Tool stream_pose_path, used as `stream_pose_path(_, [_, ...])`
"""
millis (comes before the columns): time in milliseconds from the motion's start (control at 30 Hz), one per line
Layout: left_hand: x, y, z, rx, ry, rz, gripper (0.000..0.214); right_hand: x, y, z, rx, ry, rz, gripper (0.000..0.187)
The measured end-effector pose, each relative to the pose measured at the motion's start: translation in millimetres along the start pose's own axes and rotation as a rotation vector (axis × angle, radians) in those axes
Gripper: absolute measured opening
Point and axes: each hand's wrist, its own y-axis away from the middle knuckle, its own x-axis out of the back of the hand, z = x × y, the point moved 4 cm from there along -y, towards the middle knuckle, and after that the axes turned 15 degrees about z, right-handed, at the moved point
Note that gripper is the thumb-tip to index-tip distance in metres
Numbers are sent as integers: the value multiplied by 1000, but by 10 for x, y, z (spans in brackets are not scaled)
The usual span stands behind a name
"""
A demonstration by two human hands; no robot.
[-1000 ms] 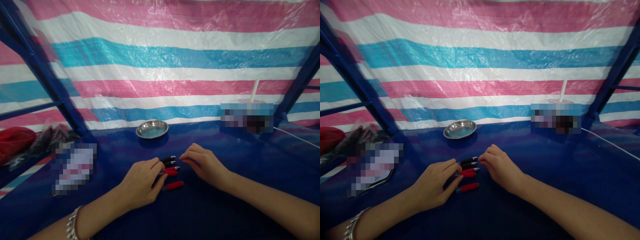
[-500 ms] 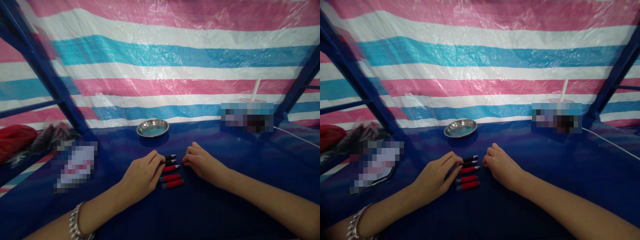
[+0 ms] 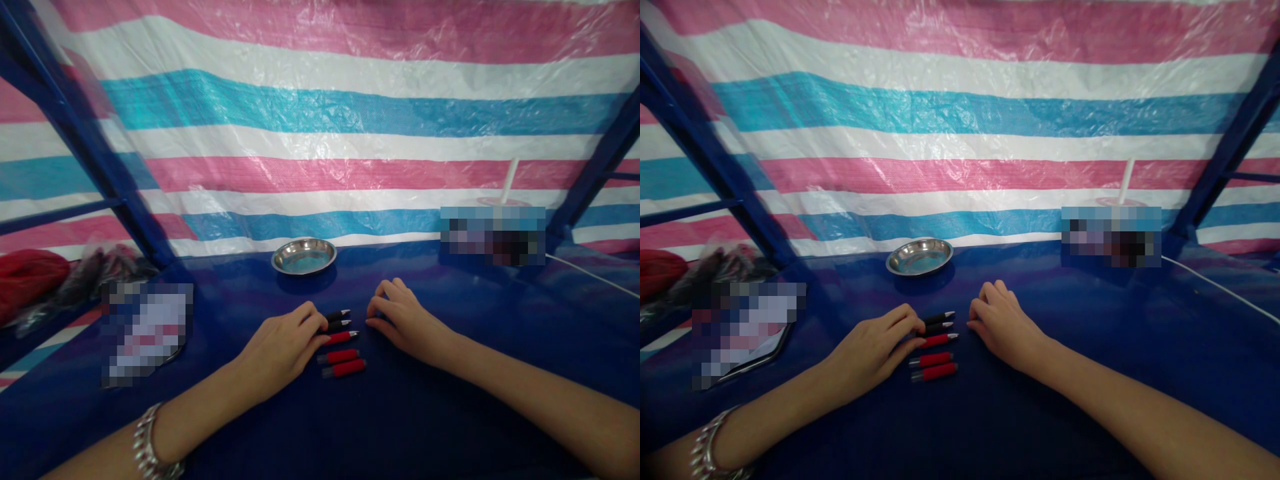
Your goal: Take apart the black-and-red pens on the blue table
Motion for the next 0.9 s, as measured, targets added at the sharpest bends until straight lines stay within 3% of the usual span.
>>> stream_pose_path(367, [-20,3,4,-8,-6,-74,19,19,-3,58,-39,46,14,9])
stream_pose_path(900, [-11,1,28,-4,-35,-112,18,69,7,-151,71,-240,-20,16])
